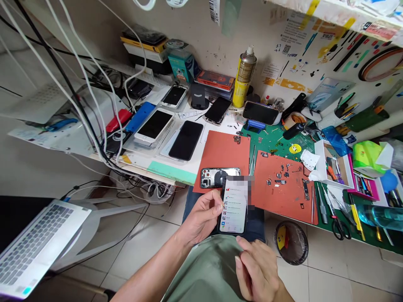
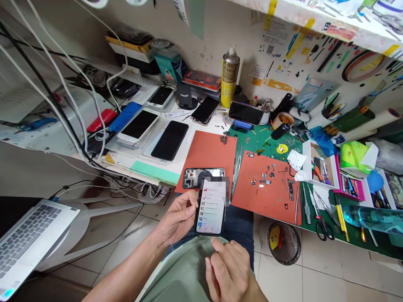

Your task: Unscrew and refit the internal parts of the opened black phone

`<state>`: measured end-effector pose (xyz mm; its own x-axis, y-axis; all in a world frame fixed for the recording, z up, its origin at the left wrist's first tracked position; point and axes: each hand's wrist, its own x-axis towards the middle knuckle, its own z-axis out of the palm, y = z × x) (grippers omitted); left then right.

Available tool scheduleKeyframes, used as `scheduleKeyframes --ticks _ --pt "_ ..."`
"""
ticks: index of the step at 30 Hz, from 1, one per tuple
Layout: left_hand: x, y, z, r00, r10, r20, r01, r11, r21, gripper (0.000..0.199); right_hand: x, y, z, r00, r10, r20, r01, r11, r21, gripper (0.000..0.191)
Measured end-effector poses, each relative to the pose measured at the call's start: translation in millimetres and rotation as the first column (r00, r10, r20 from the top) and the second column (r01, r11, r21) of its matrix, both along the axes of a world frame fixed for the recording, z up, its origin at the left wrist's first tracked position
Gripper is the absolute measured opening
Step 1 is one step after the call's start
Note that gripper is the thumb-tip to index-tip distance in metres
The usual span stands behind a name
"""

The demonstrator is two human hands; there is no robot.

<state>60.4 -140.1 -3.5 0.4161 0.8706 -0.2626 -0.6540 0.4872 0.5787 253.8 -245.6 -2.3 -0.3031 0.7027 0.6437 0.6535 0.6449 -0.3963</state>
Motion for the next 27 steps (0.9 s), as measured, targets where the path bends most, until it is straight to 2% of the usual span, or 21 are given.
scheduleKeyframes --ticks 14,22,27 --pt "0.2 1.0 -2.6 1.000 0.002 0.013 -0.002 1.000 -0.018 0.033 -0.8 5.2 0.4 0.995 0.102 0.019 -0.101 0.994 -0.046 0.017" --pt "-0.3 0.4 -2.9 1.000 0.008 0.014 -0.008 1.000 -0.025 0.035 -2.9 12.4 2.2 0.998 -0.035 -0.049 0.032 0.998 -0.062 0.027" --pt "-0.5 0.4 -1.8 1.000 0.017 0.010 -0.017 0.999 -0.034 0.034 0.5 6.7 4.9 0.998 -0.042 -0.047 0.040 0.998 -0.041 0.024"
